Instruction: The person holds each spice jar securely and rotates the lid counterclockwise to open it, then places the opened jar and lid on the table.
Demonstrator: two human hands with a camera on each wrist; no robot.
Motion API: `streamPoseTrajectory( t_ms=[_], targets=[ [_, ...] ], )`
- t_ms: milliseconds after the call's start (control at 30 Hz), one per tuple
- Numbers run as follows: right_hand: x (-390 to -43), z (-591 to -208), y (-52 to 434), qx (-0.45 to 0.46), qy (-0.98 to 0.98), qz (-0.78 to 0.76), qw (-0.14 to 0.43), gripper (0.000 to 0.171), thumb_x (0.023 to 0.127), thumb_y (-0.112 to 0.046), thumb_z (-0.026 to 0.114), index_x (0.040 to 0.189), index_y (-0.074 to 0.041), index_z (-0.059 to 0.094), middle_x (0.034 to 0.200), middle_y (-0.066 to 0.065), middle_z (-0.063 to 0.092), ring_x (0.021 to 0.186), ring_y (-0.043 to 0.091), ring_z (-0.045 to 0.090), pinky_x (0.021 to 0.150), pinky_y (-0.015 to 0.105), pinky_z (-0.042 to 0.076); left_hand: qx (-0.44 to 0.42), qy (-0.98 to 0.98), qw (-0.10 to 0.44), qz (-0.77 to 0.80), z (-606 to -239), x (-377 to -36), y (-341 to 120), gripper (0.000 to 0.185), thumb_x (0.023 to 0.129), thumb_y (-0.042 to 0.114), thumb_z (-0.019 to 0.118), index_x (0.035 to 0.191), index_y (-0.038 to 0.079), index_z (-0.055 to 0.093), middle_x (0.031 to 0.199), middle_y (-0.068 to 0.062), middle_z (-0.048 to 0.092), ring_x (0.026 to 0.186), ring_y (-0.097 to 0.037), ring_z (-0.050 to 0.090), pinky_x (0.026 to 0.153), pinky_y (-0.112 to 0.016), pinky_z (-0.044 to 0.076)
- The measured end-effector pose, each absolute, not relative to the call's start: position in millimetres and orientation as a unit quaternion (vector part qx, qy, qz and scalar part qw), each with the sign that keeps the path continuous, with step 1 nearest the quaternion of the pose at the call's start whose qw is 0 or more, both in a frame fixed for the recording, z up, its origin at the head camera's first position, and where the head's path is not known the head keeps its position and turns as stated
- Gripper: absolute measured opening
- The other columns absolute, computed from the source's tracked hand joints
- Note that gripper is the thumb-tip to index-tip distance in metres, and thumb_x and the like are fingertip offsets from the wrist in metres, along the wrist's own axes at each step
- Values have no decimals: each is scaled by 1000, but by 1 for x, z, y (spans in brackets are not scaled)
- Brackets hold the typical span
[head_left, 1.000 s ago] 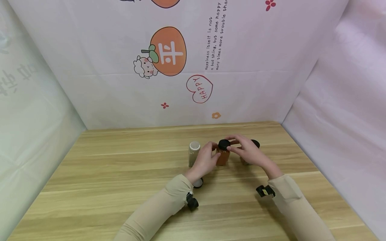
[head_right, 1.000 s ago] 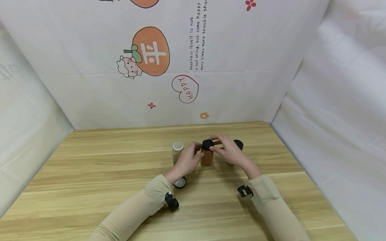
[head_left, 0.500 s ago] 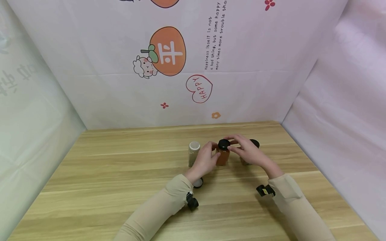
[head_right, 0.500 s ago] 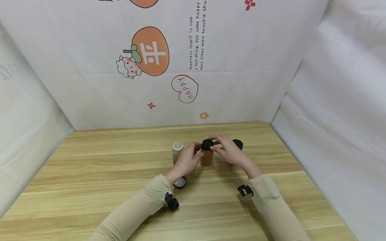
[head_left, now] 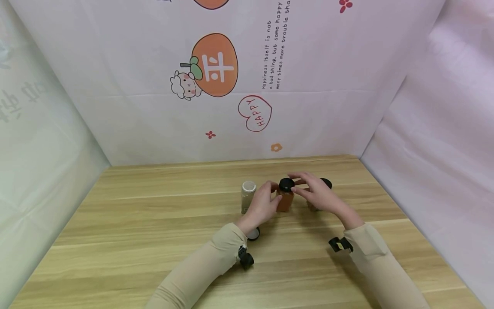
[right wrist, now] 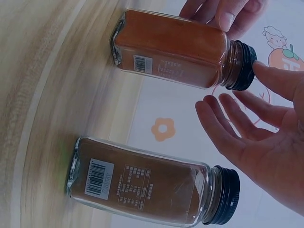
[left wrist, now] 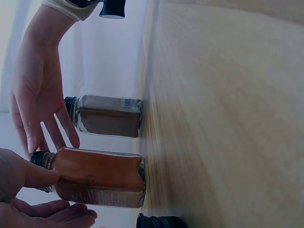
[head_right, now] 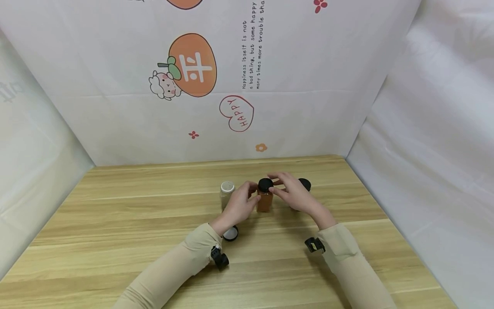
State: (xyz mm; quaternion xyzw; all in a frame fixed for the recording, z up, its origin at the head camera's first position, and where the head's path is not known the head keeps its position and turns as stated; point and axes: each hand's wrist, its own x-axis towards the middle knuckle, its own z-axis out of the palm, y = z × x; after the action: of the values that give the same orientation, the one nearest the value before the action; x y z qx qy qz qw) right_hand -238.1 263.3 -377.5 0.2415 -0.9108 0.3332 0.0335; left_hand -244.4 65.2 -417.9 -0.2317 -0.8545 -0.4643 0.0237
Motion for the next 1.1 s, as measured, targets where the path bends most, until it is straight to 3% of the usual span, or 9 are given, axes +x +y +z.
streamPoseTrajectory(
  t_ms=[500,1100],
  targets=[
    [-237,-381,250,169,-922,343,67,56,88,-38,65,129,-2,51,130,18,54,112,37,58,86,47,52,-233,-857,32,-458,-419,-245,66,26,94,11,58,119,3,53,120,-11,59,117,-26,55,98,-35,46],
    [-238,-380,247,175,-923,335,69,46,88,-31,68,124,-5,56,125,16,57,110,35,59,85,45,53,-233,-857,27,-459,-419,-245,67,26,95,12,57,119,4,52,120,-10,59,117,-24,55,98,-33,46]
  ],
)
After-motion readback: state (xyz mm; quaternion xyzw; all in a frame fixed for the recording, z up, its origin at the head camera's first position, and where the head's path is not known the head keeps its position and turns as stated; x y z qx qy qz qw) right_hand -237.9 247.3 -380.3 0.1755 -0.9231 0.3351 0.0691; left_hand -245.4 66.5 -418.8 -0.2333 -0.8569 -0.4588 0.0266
